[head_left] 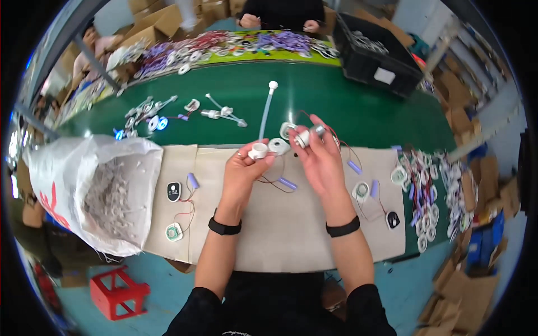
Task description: The person assembles electronic components by joining motors to plastic tubes and connecting them to circuit boards before arranging the units on the table. Finally, they pick up a bottle and unscrew its cap to take a drink.
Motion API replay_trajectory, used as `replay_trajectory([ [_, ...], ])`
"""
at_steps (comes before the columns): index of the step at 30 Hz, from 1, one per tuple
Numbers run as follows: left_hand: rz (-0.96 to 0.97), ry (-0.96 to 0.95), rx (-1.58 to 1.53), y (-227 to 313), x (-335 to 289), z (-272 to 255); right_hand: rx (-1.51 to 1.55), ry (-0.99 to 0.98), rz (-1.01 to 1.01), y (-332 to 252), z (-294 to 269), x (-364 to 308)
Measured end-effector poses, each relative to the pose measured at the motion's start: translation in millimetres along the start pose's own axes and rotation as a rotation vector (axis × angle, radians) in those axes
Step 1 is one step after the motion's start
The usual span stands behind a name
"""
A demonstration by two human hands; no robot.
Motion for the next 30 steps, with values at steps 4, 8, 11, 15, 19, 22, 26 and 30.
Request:
replay_trajectory([
  [4, -0.023, 0.007, -0.022, -5, 3, 11, 0.105, -0.008, 0.087, 16, -18, 4],
  [8, -0.038, -0.044, -0.057, -10, 8, 8, -0.058, -0.023, 0.039, 28, -20, 0],
  [11, -0.067, -0.046, -0.087, -15, 10, 9, 0.006, -0.054, 0.004, 33, -26, 2],
  [15, -0.07, -0.061, -0.11, -15, 9, 10, 0.005, -0.044, 0.02, 34, -28, 0],
  [19, -0.068, -0.061, -0.115, -16, 10, 9, 0.018, -0.049, 0.015, 34, -23, -3],
  [22, -0.062, -0.063, -0.099, -16, 11, 8, 0.018, -0.033, 0.01, 35, -24, -2],
  [26, -0.047, -0.082, -0.09, -12, 10, 6, -0.06, -0.032, 0.007, 36, -20, -1],
  [30, 0.015, -0.109, -0.072, -19, 8, 5, -0.24, -0.014, -0.082, 34, -14, -9],
])
Point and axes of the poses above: each hand's wrist, its own x-axis towards the middle knuckle, its own z-axis out of the palm, y = z × x, the point moved 3 cm from there along x, towards the middle knuckle, and after that the axes turned 14 degrees about z, right-handed, at the moved point
